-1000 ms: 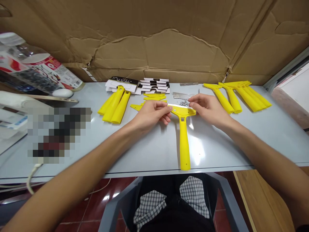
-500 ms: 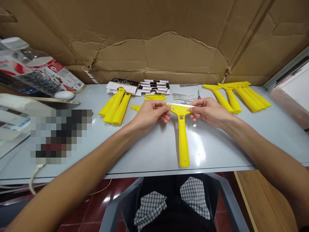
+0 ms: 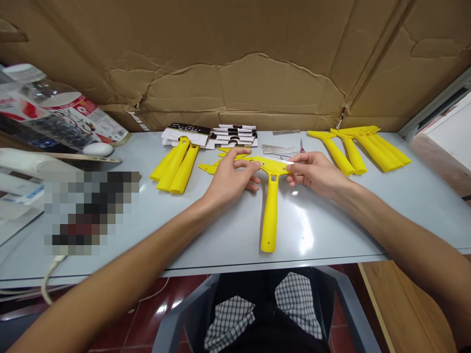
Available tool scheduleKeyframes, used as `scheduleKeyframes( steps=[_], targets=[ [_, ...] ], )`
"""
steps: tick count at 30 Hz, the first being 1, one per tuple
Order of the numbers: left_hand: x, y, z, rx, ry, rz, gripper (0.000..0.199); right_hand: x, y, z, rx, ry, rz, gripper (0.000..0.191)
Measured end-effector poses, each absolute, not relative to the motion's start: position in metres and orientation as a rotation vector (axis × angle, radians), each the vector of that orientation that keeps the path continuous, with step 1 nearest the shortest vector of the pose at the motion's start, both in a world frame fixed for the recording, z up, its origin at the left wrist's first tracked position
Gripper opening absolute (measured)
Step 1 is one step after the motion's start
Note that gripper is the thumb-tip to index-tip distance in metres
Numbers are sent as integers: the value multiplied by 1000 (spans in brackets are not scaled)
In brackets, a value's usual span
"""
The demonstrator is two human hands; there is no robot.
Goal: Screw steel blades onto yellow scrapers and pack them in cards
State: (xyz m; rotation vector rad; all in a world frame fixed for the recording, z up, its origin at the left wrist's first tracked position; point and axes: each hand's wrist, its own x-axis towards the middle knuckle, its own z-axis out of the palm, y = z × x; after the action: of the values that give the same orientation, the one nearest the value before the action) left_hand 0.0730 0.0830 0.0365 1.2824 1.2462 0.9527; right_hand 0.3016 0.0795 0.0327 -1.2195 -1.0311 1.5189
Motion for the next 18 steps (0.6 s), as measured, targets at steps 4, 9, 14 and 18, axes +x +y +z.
scheduleKeyframes(
  steps=[4, 9, 14, 18],
  targets=[
    [74, 69, 34, 1635, 1245, 936, 81, 298, 78, 32, -1224, -981, 1479, 16],
    [76, 59, 35, 1866, 1253, 785, 87, 292, 73, 33, -1194, -964, 1476, 17],
    [75, 61, 30, 2089, 1254, 744, 50, 288, 68, 32, -1169, -997, 1489, 16],
    [74, 62, 26, 2173, 1263, 758, 40, 284, 65, 30, -1153, -988, 1475, 16]
  ],
)
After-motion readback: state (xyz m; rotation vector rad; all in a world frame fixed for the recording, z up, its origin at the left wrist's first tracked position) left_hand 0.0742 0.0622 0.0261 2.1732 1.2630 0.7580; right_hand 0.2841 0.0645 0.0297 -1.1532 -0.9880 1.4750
